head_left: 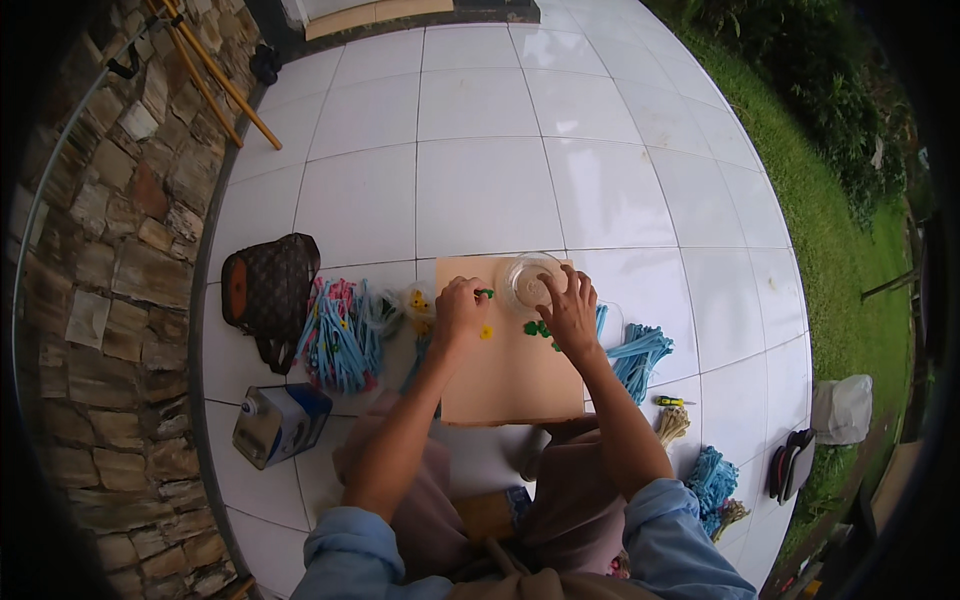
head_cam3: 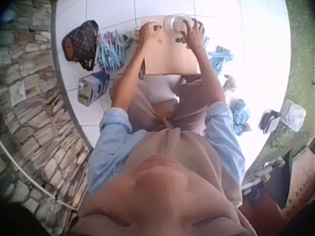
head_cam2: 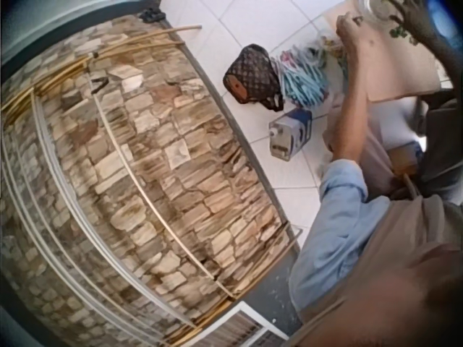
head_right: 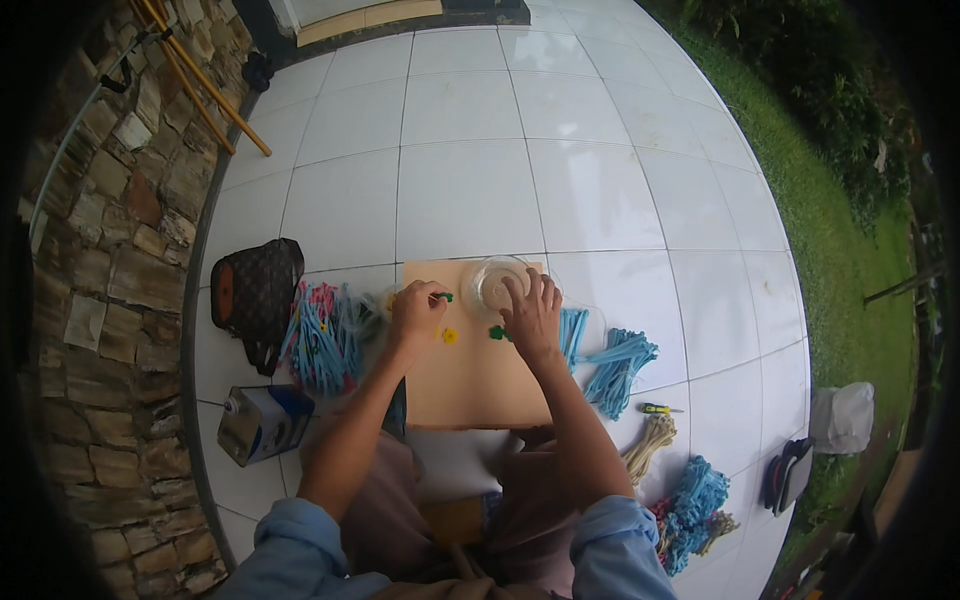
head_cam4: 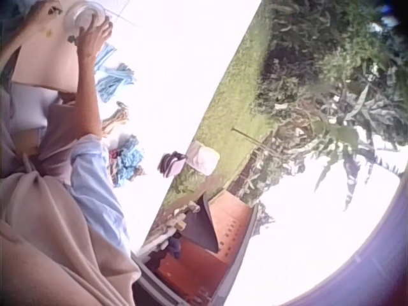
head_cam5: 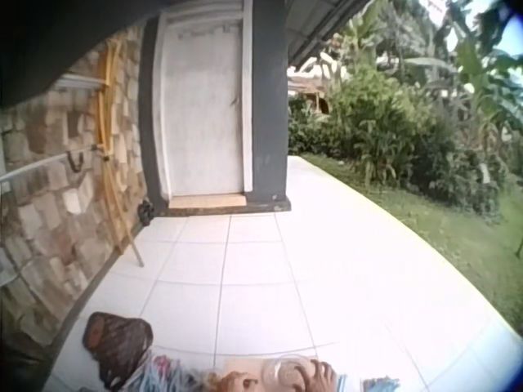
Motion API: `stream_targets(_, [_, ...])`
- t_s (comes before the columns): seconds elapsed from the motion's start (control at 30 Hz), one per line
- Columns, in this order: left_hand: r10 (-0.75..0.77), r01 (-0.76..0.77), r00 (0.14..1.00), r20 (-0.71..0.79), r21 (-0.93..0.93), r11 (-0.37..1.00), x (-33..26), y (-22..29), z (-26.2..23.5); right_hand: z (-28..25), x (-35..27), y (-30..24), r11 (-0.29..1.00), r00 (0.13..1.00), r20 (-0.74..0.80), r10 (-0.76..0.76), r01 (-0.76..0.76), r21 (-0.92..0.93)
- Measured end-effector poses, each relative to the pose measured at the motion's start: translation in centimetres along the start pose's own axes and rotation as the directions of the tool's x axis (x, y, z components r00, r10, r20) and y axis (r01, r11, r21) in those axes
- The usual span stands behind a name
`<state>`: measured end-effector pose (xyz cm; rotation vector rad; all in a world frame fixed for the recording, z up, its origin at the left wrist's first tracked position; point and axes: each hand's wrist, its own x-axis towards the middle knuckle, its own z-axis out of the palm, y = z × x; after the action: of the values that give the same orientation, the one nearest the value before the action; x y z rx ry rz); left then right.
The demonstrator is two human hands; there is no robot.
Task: The person applies adhesive and attaches small star-shaped decorations to light blue straps on a small cardboard surface.
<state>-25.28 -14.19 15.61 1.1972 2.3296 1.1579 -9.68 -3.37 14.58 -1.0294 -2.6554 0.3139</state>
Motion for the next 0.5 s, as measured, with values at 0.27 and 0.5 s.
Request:
stream_targets(0.27, [0.015,-0.017,0.999,-0.031,-0.042,0.999,-0.5,0.2,-0.3,-0.2,-1.3,0.9,0.995,0.996,0.014,-0.090,0.090,-0.031])
stream_targets(0.5, [0.026,-0.027,0.999,-0.024,-0.065,0.998,-0.4,1.2,-0.3,-0.3,-1.3,0.1,0.993,0.996,0.024,-0.089,0.091,-0.077])
